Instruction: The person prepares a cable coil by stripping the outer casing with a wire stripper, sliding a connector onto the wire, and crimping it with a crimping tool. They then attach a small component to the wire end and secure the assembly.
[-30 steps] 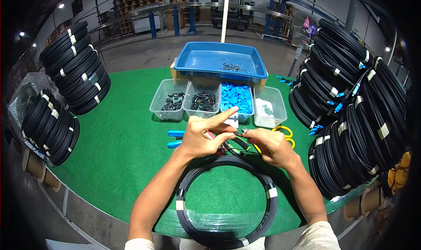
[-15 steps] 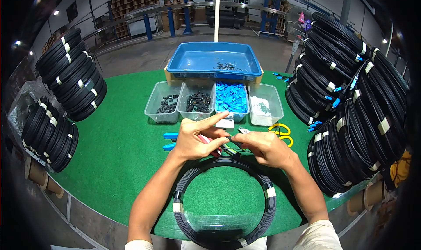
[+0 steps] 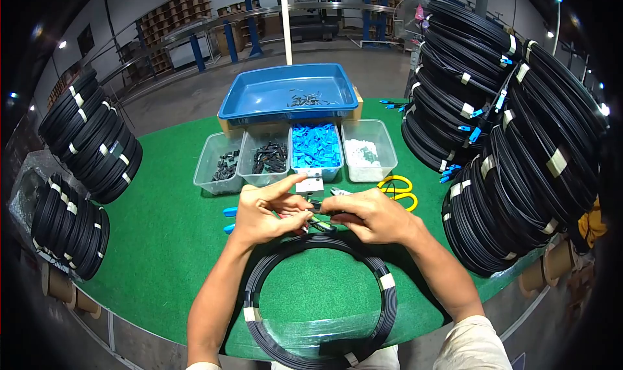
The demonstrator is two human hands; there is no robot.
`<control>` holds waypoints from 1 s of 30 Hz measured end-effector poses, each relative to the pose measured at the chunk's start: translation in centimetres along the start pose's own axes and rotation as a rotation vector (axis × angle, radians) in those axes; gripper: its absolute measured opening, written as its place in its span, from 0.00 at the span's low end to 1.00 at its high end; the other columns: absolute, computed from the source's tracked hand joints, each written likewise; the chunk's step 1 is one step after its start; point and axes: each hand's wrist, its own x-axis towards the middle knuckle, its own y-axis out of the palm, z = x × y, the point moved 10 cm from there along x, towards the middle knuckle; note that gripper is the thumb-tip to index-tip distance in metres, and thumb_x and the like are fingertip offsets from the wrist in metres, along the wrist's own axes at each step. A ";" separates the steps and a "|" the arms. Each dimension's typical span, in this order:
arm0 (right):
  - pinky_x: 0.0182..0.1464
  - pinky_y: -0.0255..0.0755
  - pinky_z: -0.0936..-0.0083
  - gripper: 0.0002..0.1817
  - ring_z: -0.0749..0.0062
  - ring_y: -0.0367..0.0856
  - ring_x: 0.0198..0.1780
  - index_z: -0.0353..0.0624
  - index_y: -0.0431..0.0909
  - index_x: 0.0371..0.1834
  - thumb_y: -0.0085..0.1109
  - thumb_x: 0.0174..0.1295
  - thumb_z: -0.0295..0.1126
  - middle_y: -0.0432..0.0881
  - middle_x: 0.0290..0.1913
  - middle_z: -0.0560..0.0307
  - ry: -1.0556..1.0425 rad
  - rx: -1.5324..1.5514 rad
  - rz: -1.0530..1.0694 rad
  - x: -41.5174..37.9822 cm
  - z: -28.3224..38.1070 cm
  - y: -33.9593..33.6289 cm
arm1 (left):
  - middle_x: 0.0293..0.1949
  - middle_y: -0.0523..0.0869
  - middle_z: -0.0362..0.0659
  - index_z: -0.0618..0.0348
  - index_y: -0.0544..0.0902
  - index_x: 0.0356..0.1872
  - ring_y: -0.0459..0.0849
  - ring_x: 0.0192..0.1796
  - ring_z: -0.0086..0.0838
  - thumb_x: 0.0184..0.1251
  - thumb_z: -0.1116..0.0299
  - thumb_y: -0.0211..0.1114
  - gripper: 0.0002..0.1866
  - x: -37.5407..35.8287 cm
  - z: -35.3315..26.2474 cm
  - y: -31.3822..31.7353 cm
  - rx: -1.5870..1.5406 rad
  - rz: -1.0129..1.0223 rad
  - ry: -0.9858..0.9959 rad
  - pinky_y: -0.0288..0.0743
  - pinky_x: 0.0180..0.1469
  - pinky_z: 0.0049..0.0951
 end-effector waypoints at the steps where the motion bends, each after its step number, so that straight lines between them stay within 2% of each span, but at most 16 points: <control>1: 0.35 0.75 0.58 0.17 0.44 0.84 0.33 0.42 0.76 0.53 0.63 0.60 0.24 0.83 0.32 0.43 0.047 -0.034 -0.076 0.0 0.0 -0.7 | 0.34 0.91 0.45 0.63 0.78 0.63 0.88 0.33 0.19 0.49 0.84 0.74 0.34 0.1 -0.4 -0.2 0.059 0.011 0.034 0.84 0.38 0.21; 2: 0.34 0.75 0.59 0.14 0.47 0.83 0.32 0.43 0.77 0.50 0.64 0.61 0.27 0.83 0.31 0.46 0.185 -0.041 -0.096 -0.4 -1.4 -0.9 | 0.34 0.91 0.46 0.62 0.78 0.64 0.88 0.34 0.20 0.50 0.84 0.74 0.34 0.0 0.0 -0.7 0.073 -0.009 0.009 0.84 0.40 0.22; 4: 0.32 0.74 0.61 0.09 0.51 0.84 0.31 0.43 0.80 0.43 0.64 0.61 0.29 0.84 0.29 0.49 0.215 -0.277 -0.205 -1.0 -3.2 -2.3 | 0.34 0.91 0.46 0.62 0.78 0.64 0.89 0.35 0.21 0.51 0.83 0.75 0.34 0.1 0.8 -2.3 0.082 -0.136 0.065 0.84 0.42 0.23; 5: 0.30 0.74 0.61 0.05 0.53 0.84 0.29 0.43 0.81 0.36 0.64 0.61 0.31 0.83 0.27 0.50 0.143 -0.330 -0.282 -1.1 -3.0 -3.2 | 0.34 0.91 0.48 0.64 0.76 0.65 0.90 0.38 0.26 0.52 0.85 0.74 0.35 0.1 1.4 -2.7 0.067 -0.153 0.032 0.85 0.46 0.28; 6: 0.30 0.74 0.62 0.05 0.53 0.84 0.29 0.42 0.81 0.34 0.65 0.60 0.31 0.84 0.28 0.50 0.162 -0.316 -0.347 -1.4 -3.5 -3.8 | 0.35 0.90 0.48 0.64 0.76 0.65 0.89 0.39 0.26 0.53 0.84 0.73 0.33 0.3 2.3 -3.2 0.034 -0.178 0.000 0.84 0.48 0.28; 9: 0.31 0.74 0.62 0.06 0.52 0.84 0.29 0.42 0.82 0.36 0.65 0.61 0.32 0.85 0.29 0.49 0.260 -0.309 -0.362 -1.9 -4.7 -5.1 | 0.36 0.90 0.48 0.64 0.79 0.62 0.89 0.42 0.26 0.56 0.82 0.72 0.29 2.0 4.3 -5.4 0.134 -0.211 -0.079 0.82 0.49 0.27; 10: 0.31 0.74 0.62 0.06 0.52 0.84 0.29 0.42 0.82 0.36 0.65 0.61 0.32 0.85 0.29 0.49 0.260 -0.310 -0.359 -1.9 -4.7 -5.4 | 0.37 0.91 0.48 0.65 0.82 0.59 0.89 0.41 0.26 0.58 0.79 0.71 0.24 3.1 4.3 -5.9 0.266 -0.193 -0.055 0.83 0.48 0.26; 12: 0.32 0.75 0.61 0.06 0.50 0.84 0.30 0.43 0.81 0.38 0.64 0.61 0.32 0.85 0.29 0.48 0.338 -0.347 -0.306 -1.8 -5.6 -5.4 | 0.34 0.92 0.48 0.62 0.85 0.53 0.91 0.36 0.25 0.58 0.74 0.71 0.20 5.5 4.4 -5.7 0.444 -0.116 -0.025 0.83 0.42 0.25; 13: 0.32 0.75 0.60 0.06 0.48 0.84 0.30 0.44 0.80 0.39 0.63 0.62 0.32 0.85 0.29 0.47 0.361 -0.365 -0.273 -1.8 -6.1 -5.1 | 0.34 0.91 0.50 0.60 0.87 0.50 0.92 0.36 0.28 0.58 0.72 0.70 0.17 6.6 4.7 -5.5 0.510 -0.075 -0.025 0.83 0.40 0.26; 14: 0.34 0.75 0.60 0.05 0.49 0.84 0.32 0.41 0.80 0.39 0.62 0.62 0.29 0.84 0.30 0.46 0.356 -0.375 -0.260 -1.8 -6.3 -4.8 | 0.35 0.91 0.51 0.58 0.88 0.49 0.91 0.33 0.29 0.58 0.72 0.71 0.16 7.7 5.3 -5.1 0.585 -0.023 0.006 0.82 0.38 0.25; 17: 0.38 0.75 0.61 0.06 0.50 0.83 0.35 0.36 0.79 0.38 0.62 0.59 0.22 0.82 0.32 0.46 0.286 -0.322 -0.305 -1.3 -6.6 -4.3 | 0.36 0.89 0.51 0.53 0.90 0.45 0.89 0.35 0.42 0.53 0.71 0.70 0.16 11.0 6.3 -3.3 0.906 0.163 0.169 0.83 0.41 0.34; 18: 0.38 0.75 0.61 0.06 0.50 0.83 0.35 0.36 0.79 0.38 0.62 0.59 0.22 0.82 0.32 0.46 0.289 -0.326 -0.304 -1.0 -6.7 -4.2 | 0.35 0.89 0.50 0.52 0.90 0.44 0.89 0.36 0.43 0.50 0.71 0.70 0.16 12.0 6.9 -2.7 0.905 0.192 0.178 0.83 0.44 0.37; 20: 0.38 0.75 0.60 0.05 0.48 0.82 0.35 0.36 0.80 0.38 0.62 0.59 0.22 0.81 0.32 0.45 0.333 -0.364 -0.274 -0.4 -7.1 -3.5 | 0.35 0.90 0.48 0.50 0.91 0.42 0.89 0.35 0.42 0.48 0.70 0.71 0.17 13.5 8.4 -1.4 1.084 0.275 0.174 0.82 0.41 0.37; 26: 0.36 0.75 0.57 0.08 0.46 0.83 0.33 0.39 0.76 0.42 0.62 0.61 0.25 0.83 0.31 0.42 0.455 -0.310 -0.212 0.6 -9.2 -3.2 | 0.38 0.90 0.43 0.48 0.91 0.42 0.89 0.37 0.39 0.45 0.70 0.71 0.17 14.8 10.5 2.2 1.279 0.500 0.195 0.81 0.37 0.37; 28: 0.35 0.75 0.56 0.08 0.46 0.83 0.33 0.39 0.75 0.42 0.61 0.61 0.25 0.83 0.31 0.43 0.462 -0.320 -0.178 0.7 -9.9 -2.8 | 0.39 0.91 0.43 0.48 0.90 0.42 0.89 0.37 0.38 0.45 0.71 0.71 0.18 15.0 11.0 2.2 1.246 0.467 0.206 0.81 0.37 0.37; 30: 0.35 0.75 0.64 0.08 0.51 0.82 0.31 0.37 0.78 0.42 0.63 0.61 0.23 0.82 0.32 0.43 0.420 -0.333 -0.175 1.0 -10.1 -2.4 | 0.40 0.91 0.43 0.49 0.91 0.42 0.89 0.37 0.37 0.45 0.72 0.71 0.17 15.4 10.2 2.1 1.162 0.366 0.281 0.81 0.37 0.36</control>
